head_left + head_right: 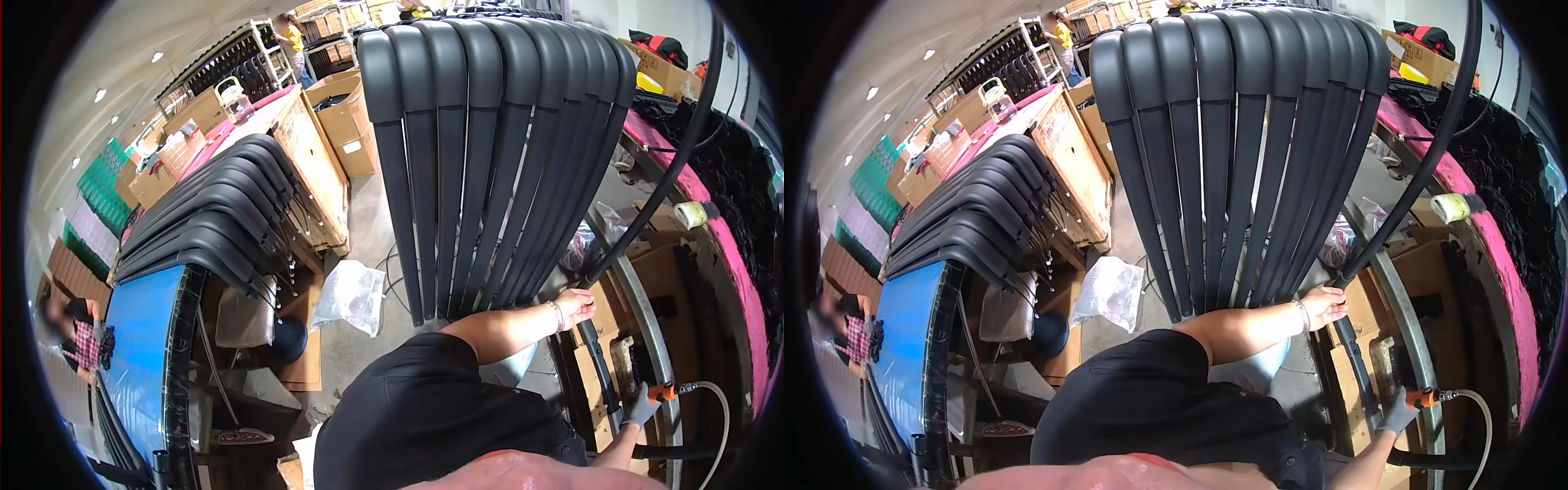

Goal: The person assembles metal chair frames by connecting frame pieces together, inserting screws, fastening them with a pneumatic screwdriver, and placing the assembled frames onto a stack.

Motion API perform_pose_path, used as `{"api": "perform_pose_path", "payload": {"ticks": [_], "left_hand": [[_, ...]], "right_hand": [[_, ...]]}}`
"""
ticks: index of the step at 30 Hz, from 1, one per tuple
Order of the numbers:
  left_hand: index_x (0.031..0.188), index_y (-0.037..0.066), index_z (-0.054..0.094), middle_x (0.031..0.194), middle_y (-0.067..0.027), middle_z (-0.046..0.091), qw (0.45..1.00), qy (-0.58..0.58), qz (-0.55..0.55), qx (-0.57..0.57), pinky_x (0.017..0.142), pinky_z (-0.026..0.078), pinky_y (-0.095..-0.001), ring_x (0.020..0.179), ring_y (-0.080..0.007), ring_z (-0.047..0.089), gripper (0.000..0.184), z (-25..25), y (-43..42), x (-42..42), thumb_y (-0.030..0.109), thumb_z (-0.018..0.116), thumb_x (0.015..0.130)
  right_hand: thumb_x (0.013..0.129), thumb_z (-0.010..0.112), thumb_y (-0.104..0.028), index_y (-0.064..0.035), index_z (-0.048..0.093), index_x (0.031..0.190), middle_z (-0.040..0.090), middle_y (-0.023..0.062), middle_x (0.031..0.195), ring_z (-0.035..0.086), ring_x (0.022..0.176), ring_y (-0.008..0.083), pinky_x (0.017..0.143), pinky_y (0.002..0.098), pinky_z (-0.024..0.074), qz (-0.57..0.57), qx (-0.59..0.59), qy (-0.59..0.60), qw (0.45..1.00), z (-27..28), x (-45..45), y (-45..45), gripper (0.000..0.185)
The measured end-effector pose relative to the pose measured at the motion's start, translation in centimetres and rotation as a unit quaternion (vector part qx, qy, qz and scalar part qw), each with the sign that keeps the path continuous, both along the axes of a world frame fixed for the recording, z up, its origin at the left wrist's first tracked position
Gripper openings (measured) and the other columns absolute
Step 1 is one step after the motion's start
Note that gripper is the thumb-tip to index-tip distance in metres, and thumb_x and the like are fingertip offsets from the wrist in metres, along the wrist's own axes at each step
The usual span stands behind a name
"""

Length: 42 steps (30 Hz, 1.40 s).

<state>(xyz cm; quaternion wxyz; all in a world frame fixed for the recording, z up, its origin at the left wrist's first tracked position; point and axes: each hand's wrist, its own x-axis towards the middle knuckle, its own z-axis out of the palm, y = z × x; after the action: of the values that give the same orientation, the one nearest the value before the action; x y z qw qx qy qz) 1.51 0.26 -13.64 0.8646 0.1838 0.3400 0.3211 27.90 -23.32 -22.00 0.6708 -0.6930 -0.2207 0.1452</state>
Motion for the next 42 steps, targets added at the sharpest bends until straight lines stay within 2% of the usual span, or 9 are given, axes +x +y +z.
{"api": "perform_pose_path", "payload": {"ticks": [6,9,10,13,18,26,29,38,42], "left_hand": [[0.099,0.008,0.047,0.075,-0.0035,0.056,0.999,0.019,-0.029,0.016,0.062,0.050,-0.0301,0.065,-0.0156,0.057,0.021,-1.1,0.0,-0.5,0.006,0.057,0.080],[0.098,0.008,0.048,0.073,-0.0031,0.056,0.999,0.014,-0.026,0.016,0.061,0.050,-0.0302,0.065,-0.0155,0.057,0.020,-1.7,0.1,-0.5,0.007,0.057,0.080],[0.098,0.008,0.048,0.073,-0.0034,0.056,1.000,0.007,-0.023,0.014,0.061,0.050,-0.0305,0.064,-0.0156,0.057,0.020,-1.7,0.3,-0.5,0.007,0.057,0.080],[0.098,0.007,0.047,0.074,-0.0038,0.056,1.000,-0.008,-0.016,0.007,0.062,0.050,-0.0311,0.064,-0.0158,0.057,0.020,-2.0,0.1,-0.7,0.007,0.057,0.080],[0.097,0.007,0.047,0.075,-0.0041,0.056,0.999,0.014,-0.035,0.003,0.063,0.051,-0.0314,0.066,-0.0159,0.057,0.019,-2.0,-0.5,0.8,0.006,0.055,0.080],[0.098,0.008,0.048,0.077,-0.0030,0.056,0.990,0.061,-0.123,0.012,0.064,0.050,-0.0312,0.068,-0.0149,0.057,0.019,-4.9,-5.4,2.3,0.006,0.056,0.080],[0.097,0.008,0.049,0.077,-0.0022,0.056,0.983,0.107,-0.152,-0.001,0.064,0.050,-0.0311,0.068,-0.0142,0.056,0.019,-6.6,-7.3,3.1,0.007,0.057,0.080],[0.095,0.008,0.049,0.076,-0.0009,0.055,0.979,0.138,-0.147,0.008,0.066,0.049,-0.0317,0.068,-0.0143,0.055,0.018,-7.5,-8.3,3.1,0.008,0.058,0.079],[0.094,0.008,0.049,0.077,-0.0010,0.055,0.978,0.144,-0.153,-0.006,0.066,0.049,-0.0314,0.069,-0.0141,0.055,0.017,-7.0,-8.5,2.7,0.009,0.058,0.080]], "right_hand": [[0.072,0.067,-0.009,-0.0040,0.041,0.108,0.049,0.0026,0.085,0.047,0.073,0.0126,0.070,0.0275,0.0420,-0.016,0.001,0.026,1.000,-1.3,1.0,0.1,0.044],[0.073,0.065,-0.008,-0.0046,0.047,0.102,0.050,0.0027,0.082,0.048,0.074,0.0117,0.069,0.0255,0.0414,-0.018,-0.042,-0.144,0.989,-0.6,-0.2,0.8,0.034],[0.073,0.065,-0.008,-0.0046,0.047,0.102,0.050,0.0027,0.082,0.048,0.074,0.0117,0.069,0.0255,0.0414,-0.019,-0.043,-0.142,0.989,-0.8,0.4,0.7,0.034],[0.072,0.068,-0.011,-0.0054,0.047,0.103,0.053,0.0029,0.086,0.050,0.076,0.0121,0.067,0.0250,0.0429,-0.134,0.025,-0.004,0.991,0.4,3.1,0.1,0.038],[0.070,0.071,-0.016,-0.0069,0.049,0.104,0.055,0.0024,0.090,0.052,0.076,0.0128,0.065,0.0265,0.0449,-0.133,0.131,0.116,0.976,7.1,-0.9,-0.9,0.042],[0.073,0.068,-0.022,-0.0082,0.050,0.104,0.056,0.0049,0.084,0.055,0.069,0.0146,0.061,0.0305,0.0492,0.082,0.196,0.226,0.951,8.8,-8.4,0.5,0.039],[0.074,0.066,-0.022,-0.0082,0.049,0.107,0.054,0.0029,0.090,0.054,0.079,0.0159,0.063,0.0300,0.0491,0.171,0.204,0.254,0.930,8.6,-10.6,1.2,0.039],[0.074,0.065,-0.024,-0.0059,0.049,0.107,0.054,0.0051,0.089,0.054,0.078,0.0170,0.064,0.0317,0.0496,0.190,0.205,0.247,0.928,9.8,-12.1,1.8,0.040],[0.076,0.062,-0.018,-0.0193,0.031,0.124,0.052,0.0051,0.094,0.054,0.074,0.0179,0.058,0.0347,0.0504,0.201,0.230,0.289,0.907,9.0,-11.3,1.7,0.058]]}}
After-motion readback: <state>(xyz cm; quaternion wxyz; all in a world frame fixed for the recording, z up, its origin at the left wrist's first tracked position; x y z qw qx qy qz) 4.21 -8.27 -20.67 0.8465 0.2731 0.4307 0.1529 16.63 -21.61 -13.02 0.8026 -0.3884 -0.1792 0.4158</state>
